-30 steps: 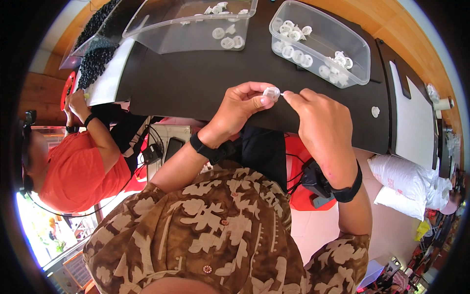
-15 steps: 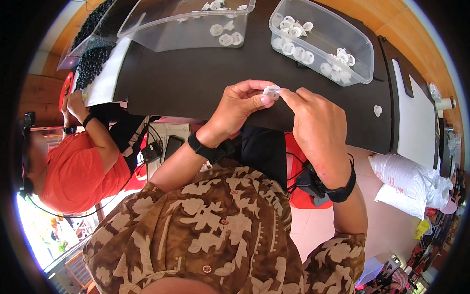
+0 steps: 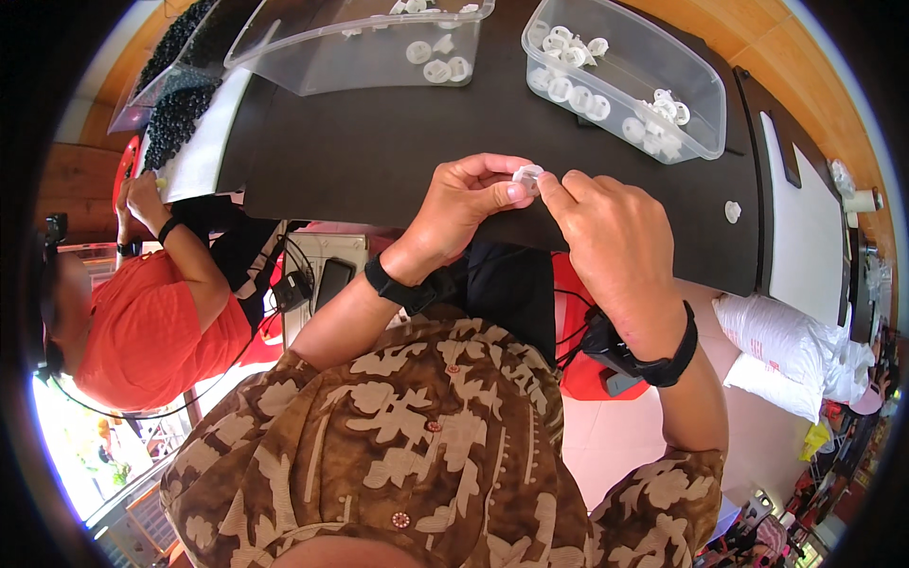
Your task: Assembling small white plastic components using a metal pin tool.
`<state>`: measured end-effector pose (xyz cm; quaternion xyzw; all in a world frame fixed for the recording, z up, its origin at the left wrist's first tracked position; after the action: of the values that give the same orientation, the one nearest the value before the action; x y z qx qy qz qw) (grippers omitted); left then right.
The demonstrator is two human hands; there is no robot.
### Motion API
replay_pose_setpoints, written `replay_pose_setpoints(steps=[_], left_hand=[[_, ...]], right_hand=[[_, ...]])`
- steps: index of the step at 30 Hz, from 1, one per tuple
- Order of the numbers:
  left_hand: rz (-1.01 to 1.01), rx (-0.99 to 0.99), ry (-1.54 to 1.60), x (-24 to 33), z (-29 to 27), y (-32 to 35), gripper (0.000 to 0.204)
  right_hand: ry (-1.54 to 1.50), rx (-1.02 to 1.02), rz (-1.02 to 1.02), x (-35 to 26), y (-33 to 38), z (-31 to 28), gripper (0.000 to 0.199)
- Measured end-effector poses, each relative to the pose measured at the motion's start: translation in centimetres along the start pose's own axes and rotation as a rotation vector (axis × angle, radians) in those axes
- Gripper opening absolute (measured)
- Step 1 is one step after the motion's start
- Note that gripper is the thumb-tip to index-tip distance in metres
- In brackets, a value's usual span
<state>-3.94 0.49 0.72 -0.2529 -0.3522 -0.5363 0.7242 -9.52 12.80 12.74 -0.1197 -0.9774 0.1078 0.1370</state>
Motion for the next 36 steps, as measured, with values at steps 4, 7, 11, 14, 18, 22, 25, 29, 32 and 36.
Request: replay_pose_setpoints(steps=[4, 7, 11, 14, 18, 22, 25, 29, 32, 36], left_hand=[[-0.001, -0.013, -0.039, -0.1, 0.0, -0.1, 0.025], [-0.013, -0.018, -0.036, 0.0, -0.1, 0.0, 0.025], [-0.044, 0.015, 0.004, 0.1, 0.0, -0.1, 0.026], [-0.037, 0.034, 0.083, 0.2, -0.2, 0.0, 0.026], [-0.047, 0.03, 0.139, 0.3, -0.3, 0.0, 0.027], [-0.053, 0.032, 0.17, 0.3, -0.4, 0.0, 0.032], [-0.046, 0.029, 0.184, 0.4, -0.3, -0.1, 0.034], [-0.051, 0.026, 0.158, 0.4, -0.2, -0.1, 0.035], [-0.039, 0.022, 0.155, 0.2, -0.4, -0.2, 0.036], [-0.011, 0.011, 0.144, 0.2, -0.3, -0.2, 0.036]], right_hand=[[0.024, -0.028, -0.05, 0.3, -0.1, 0.0, 0.025], [0.006, -0.042, -0.079, 0.3, -0.3, 0.0, 0.023], [-0.025, -0.033, -0.023, 0.5, -0.4, 0.3, 0.025], [-0.096, 0.018, 0.049, 0.7, -0.2, 0.4, 0.03], [-0.201, 0.075, 0.22, 0.8, 0.8, 0.1, 0.035], [-0.34, 0.073, 0.315, 0.1, 1.7, 0.3, 0.036], [-0.487, 0.072, 0.393, -0.4, 2.0, 1.1, 0.035], [-0.541, 0.083, 0.445, -0.8, 1.8, 1.6, 0.035], [-0.554, 0.075, 0.451, -1.0, 1.7, 2.0, 0.035], [-0.558, 0.061, 0.456, -1.1, 1.5, 2.1, 0.035]])
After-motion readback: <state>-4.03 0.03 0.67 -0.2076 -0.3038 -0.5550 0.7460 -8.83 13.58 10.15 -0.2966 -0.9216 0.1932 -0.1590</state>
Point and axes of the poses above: each hand's wrist, its own y-axis away from the middle knuckle, its own z-axis out of the palm, x = y × z, the point moved 4 cm from there along -y, towards the middle knuckle, and after that the axes turned 6 degrees about y, right-handed, at the moved point
